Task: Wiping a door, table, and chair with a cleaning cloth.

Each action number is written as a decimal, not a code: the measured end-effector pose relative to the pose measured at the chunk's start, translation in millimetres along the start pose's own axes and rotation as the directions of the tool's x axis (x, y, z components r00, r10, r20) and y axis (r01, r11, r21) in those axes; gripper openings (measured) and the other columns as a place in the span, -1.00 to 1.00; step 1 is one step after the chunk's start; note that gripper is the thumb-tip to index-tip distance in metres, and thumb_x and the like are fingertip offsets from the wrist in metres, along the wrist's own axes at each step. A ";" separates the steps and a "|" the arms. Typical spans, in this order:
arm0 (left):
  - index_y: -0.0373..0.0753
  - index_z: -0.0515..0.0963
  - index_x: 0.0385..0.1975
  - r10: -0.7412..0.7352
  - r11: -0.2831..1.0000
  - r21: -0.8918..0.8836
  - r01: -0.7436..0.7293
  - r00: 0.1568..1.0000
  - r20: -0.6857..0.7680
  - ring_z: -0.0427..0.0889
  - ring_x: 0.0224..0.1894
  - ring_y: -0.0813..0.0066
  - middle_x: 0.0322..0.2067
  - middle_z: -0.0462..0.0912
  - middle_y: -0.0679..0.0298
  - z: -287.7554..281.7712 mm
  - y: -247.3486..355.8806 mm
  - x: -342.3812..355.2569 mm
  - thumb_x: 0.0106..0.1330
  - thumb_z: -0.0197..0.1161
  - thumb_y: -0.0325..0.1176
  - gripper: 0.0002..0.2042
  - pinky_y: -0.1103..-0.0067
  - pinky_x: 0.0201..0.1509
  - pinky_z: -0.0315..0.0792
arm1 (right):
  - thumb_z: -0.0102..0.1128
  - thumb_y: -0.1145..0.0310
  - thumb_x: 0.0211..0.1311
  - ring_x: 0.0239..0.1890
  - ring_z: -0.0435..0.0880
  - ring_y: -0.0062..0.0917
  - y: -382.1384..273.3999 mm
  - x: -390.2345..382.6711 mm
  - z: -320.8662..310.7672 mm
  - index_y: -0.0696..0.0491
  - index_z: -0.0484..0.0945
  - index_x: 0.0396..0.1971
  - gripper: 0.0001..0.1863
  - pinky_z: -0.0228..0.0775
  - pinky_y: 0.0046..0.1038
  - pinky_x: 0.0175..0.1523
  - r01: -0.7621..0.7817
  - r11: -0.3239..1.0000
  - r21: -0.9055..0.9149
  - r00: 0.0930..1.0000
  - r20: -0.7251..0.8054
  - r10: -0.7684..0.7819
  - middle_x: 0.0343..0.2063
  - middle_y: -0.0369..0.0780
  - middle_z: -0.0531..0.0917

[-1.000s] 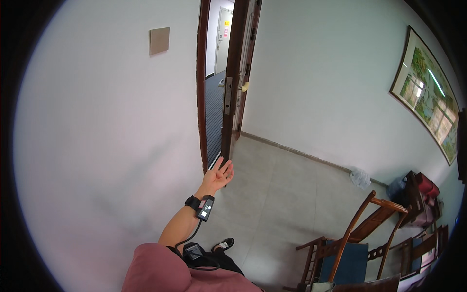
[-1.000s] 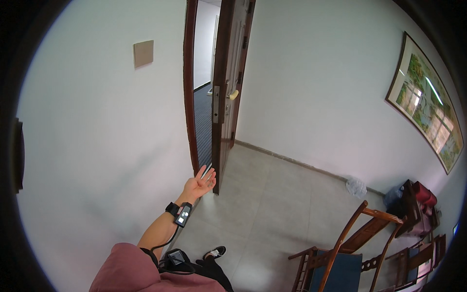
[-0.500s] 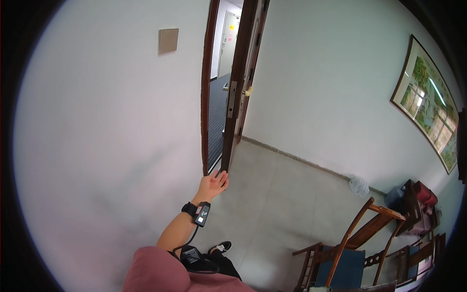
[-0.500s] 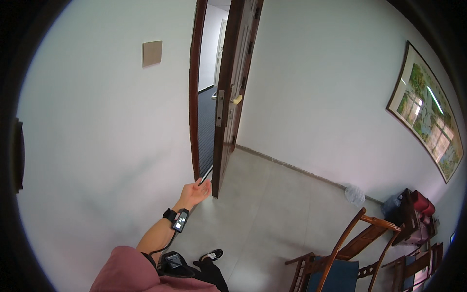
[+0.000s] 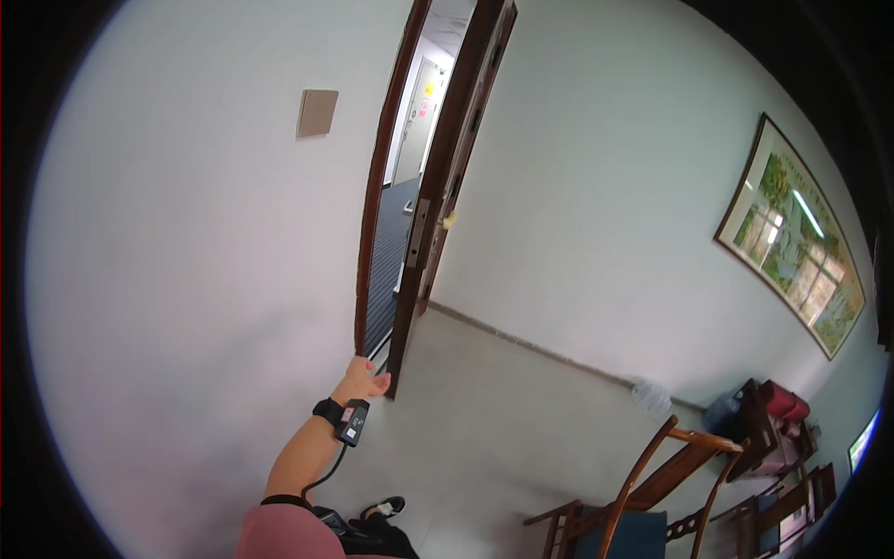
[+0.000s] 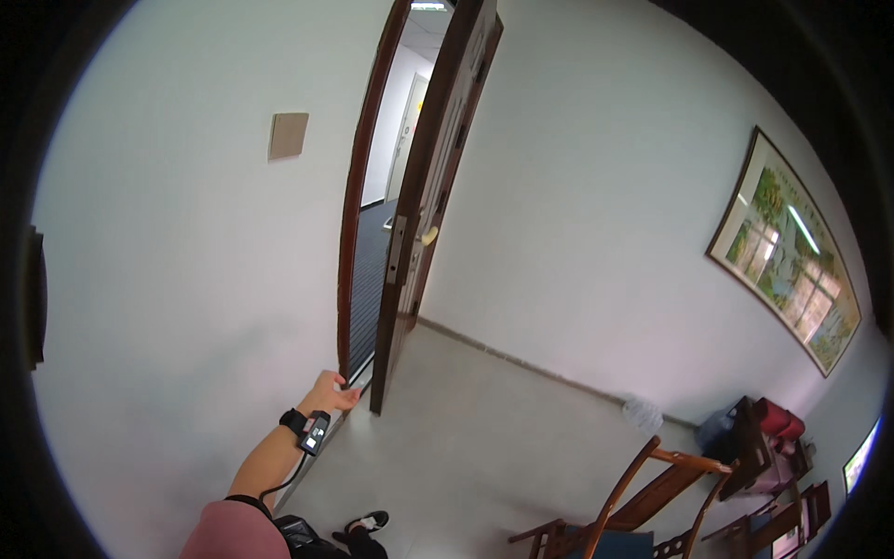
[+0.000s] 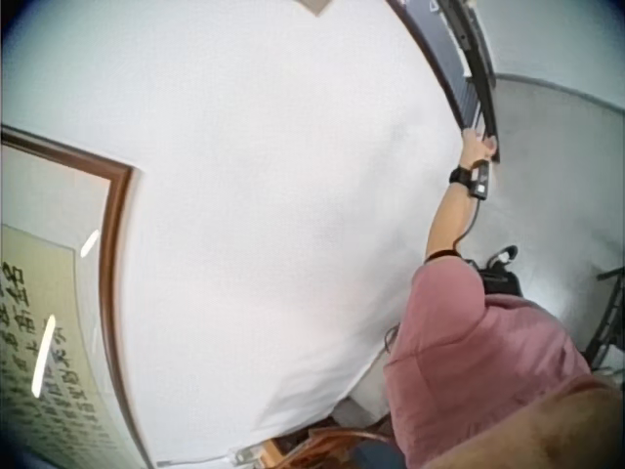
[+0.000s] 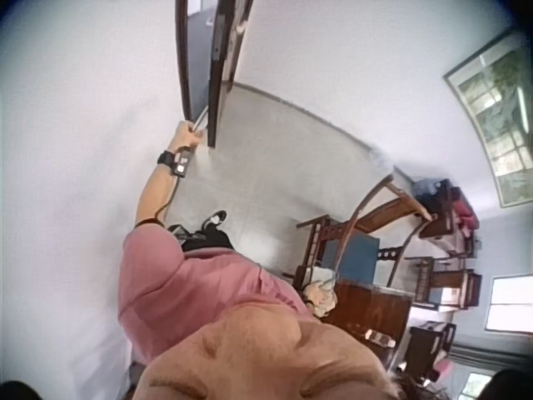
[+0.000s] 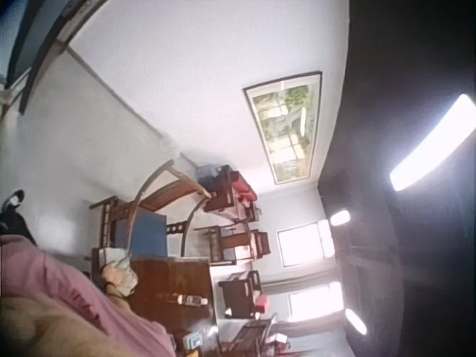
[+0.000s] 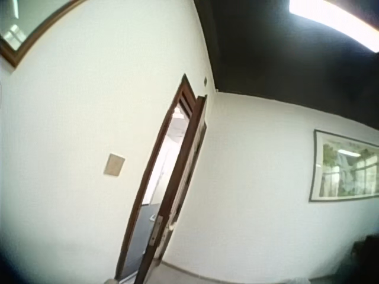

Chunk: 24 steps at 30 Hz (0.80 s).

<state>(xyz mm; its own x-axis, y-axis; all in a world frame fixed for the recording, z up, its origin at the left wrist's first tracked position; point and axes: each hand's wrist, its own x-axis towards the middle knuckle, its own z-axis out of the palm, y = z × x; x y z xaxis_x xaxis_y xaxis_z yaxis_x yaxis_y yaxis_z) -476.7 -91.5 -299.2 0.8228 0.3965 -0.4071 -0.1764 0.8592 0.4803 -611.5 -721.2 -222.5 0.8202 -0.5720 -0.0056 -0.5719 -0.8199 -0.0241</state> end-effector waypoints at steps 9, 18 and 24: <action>-0.26 0.29 0.02 0.000 1.000 -0.008 0.006 0.792 0.610 0.42 -0.08 0.23 -0.09 0.46 0.14 196.0 -12.9 -78.8 -0.15 -0.12 -0.78 -0.41 0.45 -0.08 0.37 | -0.11 -0.01 0.09 -0.11 0.49 -0.31 -21.1 -23.6 -54.6 0.07 0.47 -0.13 -0.50 0.28 -0.27 -0.01 0.036 0.997 -0.063 0.999 -0.030 -0.038 -0.25 -0.14 0.58; -0.48 0.15 0.07 -0.807 0.578 -0.019 0.816 0.574 0.136 0.34 0.04 0.19 0.06 0.28 -0.01 -2.3 -179.4 -69.0 -0.10 -0.23 -0.73 -0.44 0.36 0.02 0.28 | -0.11 0.00 0.10 -0.13 0.50 -0.34 2.5 -33.1 -51.4 0.02 0.47 -0.12 -0.53 0.28 -0.29 -0.02 -0.068 0.993 -0.094 0.997 -0.045 0.064 -0.27 -0.16 0.58; -0.50 0.12 0.07 -0.763 0.642 -0.147 0.752 0.645 -0.037 0.29 0.06 0.16 0.05 0.26 -0.03 10.3 -182.7 -66.0 -0.13 -0.27 -0.76 -0.42 0.32 0.06 0.24 | -0.12 0.02 0.10 -0.15 0.50 -0.36 9.6 -6.1 -20.2 -0.02 0.48 -0.14 -0.56 0.28 -0.29 -0.04 -0.025 0.996 -0.091 0.998 -0.058 0.020 -0.30 -0.18 0.59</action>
<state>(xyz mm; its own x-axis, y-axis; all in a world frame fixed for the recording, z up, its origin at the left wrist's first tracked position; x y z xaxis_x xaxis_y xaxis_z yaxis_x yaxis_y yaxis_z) -493.1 -278.0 -352.1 0.6456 -0.3884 -0.6575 0.4259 0.8978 -0.1121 -622.2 -726.0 -202.4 0.8067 -0.5887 0.0522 -0.5910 -0.8039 0.0673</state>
